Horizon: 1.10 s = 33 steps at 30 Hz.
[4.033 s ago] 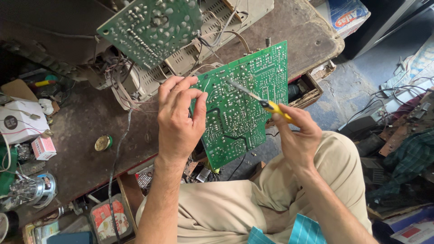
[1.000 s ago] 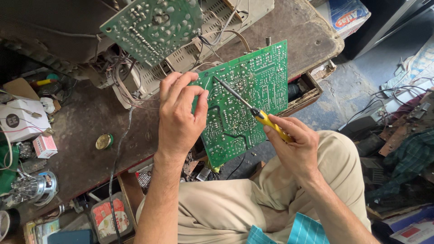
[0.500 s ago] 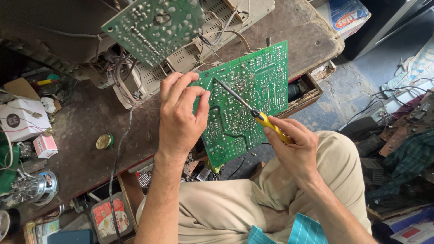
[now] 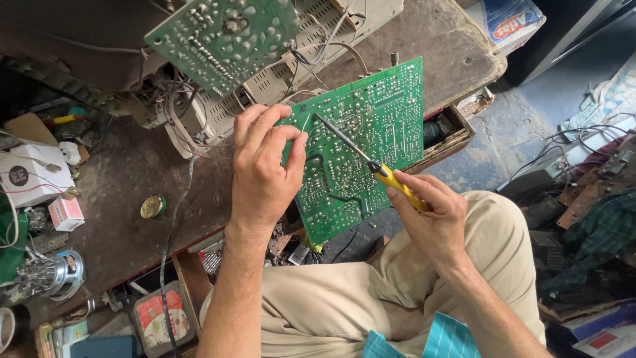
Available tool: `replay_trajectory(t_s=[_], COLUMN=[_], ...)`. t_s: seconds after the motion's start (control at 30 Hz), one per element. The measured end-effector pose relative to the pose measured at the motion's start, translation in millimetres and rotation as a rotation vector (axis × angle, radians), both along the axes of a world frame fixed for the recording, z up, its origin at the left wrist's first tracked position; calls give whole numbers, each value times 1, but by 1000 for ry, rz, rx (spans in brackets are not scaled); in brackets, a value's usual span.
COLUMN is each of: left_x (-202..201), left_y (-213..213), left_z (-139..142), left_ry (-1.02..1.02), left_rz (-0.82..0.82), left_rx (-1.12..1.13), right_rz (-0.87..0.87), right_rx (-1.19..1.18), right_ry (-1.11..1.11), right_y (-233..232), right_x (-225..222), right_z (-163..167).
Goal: The person is soldering a green circuit board using a soldering iron and solder wire. They hold the board with one hand and apply solder to various points on the board with the other hand.
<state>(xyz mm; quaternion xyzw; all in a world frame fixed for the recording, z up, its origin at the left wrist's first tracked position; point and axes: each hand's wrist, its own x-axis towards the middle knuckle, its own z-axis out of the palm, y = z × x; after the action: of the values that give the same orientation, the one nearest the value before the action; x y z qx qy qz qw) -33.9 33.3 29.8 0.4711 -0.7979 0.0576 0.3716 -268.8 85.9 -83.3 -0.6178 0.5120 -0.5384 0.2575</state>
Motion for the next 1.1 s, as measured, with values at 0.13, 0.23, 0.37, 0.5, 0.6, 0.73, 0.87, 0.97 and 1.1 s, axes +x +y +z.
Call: replay_trajectory(t_s=[0.13,0.23,0.37,0.5,0.6,0.73,0.87,0.97,1.1], left_x=[0,1,1,1,1,0,1,0,-1], left_y=[0,0,0,-1,-1,-1,-1,-1,-1], left_z=[0,0,0,-1,-1,-2,-2,-2,-2], left_ry=[-9,-15,-20,-37,-33,-47,-46,-50,-54], left_rz=[5,1,-3,-5,1,6,8,10,17], left_rx=[-12,-11,-13,-25,-16,-30,-28,-22,-27], right_rz=[-21,-17,-20,-22,-22,-25,-24,-27,-23], right_rx=[40,36,50,55,39,58,47,58,49], right_ry=[-2,-18,-25,-21,-14,-17,-12,-15,-14], right_y=[2,3,3,4,3,4,3,4,3], right_x=[2,3,4,3,3,4,4,4,5], right_z=[-1,-1,-1,-1,-2,-2,0,0,1])
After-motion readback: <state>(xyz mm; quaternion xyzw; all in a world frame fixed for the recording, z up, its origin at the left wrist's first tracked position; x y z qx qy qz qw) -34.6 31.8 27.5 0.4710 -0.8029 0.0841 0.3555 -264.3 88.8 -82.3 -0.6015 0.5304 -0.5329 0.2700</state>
